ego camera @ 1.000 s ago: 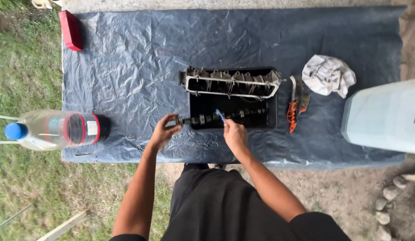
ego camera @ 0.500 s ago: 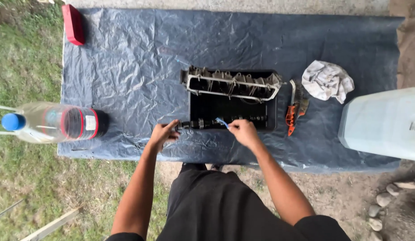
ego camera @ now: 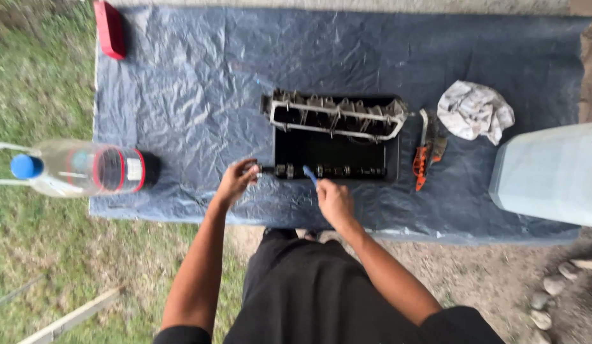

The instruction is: Cleaning an engine camshaft by scrubbing it with a brush and cleaning solution in a tray.

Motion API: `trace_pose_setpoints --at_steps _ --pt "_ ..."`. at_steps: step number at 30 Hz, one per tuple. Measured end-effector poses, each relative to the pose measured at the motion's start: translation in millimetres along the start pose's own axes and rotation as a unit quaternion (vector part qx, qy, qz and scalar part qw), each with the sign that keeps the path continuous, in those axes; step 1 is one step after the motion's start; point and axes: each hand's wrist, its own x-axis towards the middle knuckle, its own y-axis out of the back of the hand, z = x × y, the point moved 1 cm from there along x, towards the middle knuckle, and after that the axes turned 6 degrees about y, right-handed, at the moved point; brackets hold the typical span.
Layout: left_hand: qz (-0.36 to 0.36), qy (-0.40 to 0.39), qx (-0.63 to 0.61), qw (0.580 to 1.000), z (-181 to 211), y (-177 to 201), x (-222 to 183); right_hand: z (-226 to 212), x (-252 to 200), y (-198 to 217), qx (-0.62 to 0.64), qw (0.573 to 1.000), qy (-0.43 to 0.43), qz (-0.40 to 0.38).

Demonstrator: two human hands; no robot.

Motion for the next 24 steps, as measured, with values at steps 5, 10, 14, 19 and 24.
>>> trace_pose_setpoints --at_steps 5,10,14,19,24 --pt "0.004 -0.042 0.061 0.997 21.2 -5.7 -10.8 -8.3 4.2 -2.8 0.001 1.000 0.001 0.019" --pt "0.018 -0.020 0.120 0.992 52.6 -13.0 -21.3 -23.6 4.6 17.7 0.014 0.999 -0.008 0.029" --pt "0.064 0.059 0.211 0.974 49.0 -8.4 -6.3 -24.5 -4.5 -1.9 -0.023 0.999 0.005 0.024" --pt "0.100 0.133 0.222 0.961 46.8 -10.0 9.7 -45.6 6.6 -4.4 0.007 0.999 0.011 0.043" --pt "0.131 0.207 0.230 0.942 53.1 -15.7 18.1 -40.9 15.3 -11.3 -0.013 1.000 -0.017 0.013"
